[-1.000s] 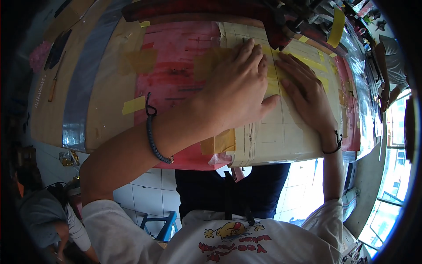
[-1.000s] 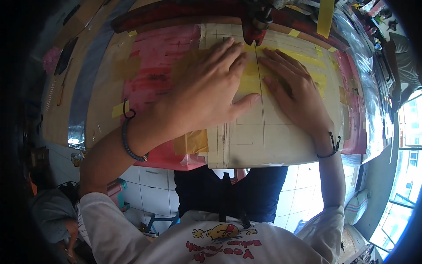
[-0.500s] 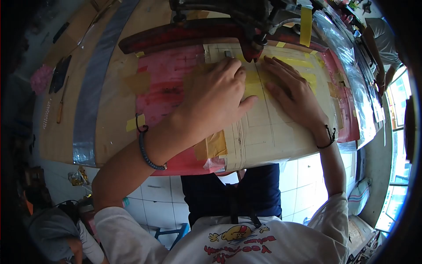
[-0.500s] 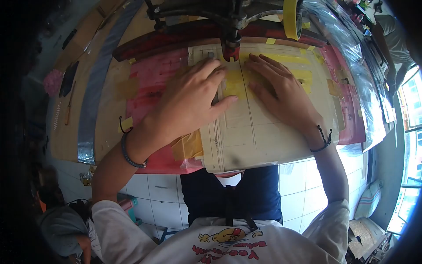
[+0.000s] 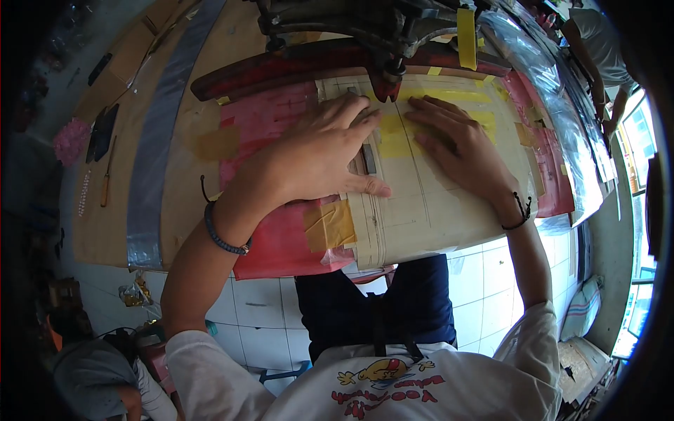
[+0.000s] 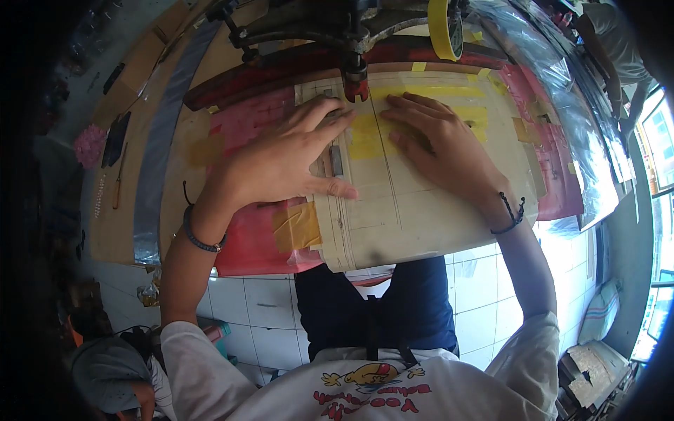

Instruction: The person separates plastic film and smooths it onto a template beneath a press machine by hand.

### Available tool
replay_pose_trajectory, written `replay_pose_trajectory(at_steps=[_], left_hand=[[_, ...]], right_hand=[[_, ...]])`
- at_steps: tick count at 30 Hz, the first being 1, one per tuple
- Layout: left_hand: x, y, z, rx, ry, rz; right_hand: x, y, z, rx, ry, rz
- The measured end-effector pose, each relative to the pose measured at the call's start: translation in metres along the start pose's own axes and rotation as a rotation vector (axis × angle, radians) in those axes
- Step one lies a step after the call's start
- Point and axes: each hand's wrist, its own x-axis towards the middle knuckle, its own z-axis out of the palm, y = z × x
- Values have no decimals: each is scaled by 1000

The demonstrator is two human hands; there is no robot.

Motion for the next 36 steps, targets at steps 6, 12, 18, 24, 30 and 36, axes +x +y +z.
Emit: replay_pose_trajectory(at_steps=[6,12,18,24,30,36], left_hand=[[1,1,4,6,-14,-8],[1,2,6,15,5,-9],[1,2,9,36,24,-1],[0,2,9,43,41,18],[-1,2,10,40,35,14],[0,2,8,56,37,25]], right_hand=[[-2,1,-1,22,-30,23],[-1,1,-1,39,-26,48],[0,0,-1,32,-32,55],[-1,-1,0,2,-32,55],[0,-4,0,7,-30,67],[2,-4,-1,-2,-28,60]])
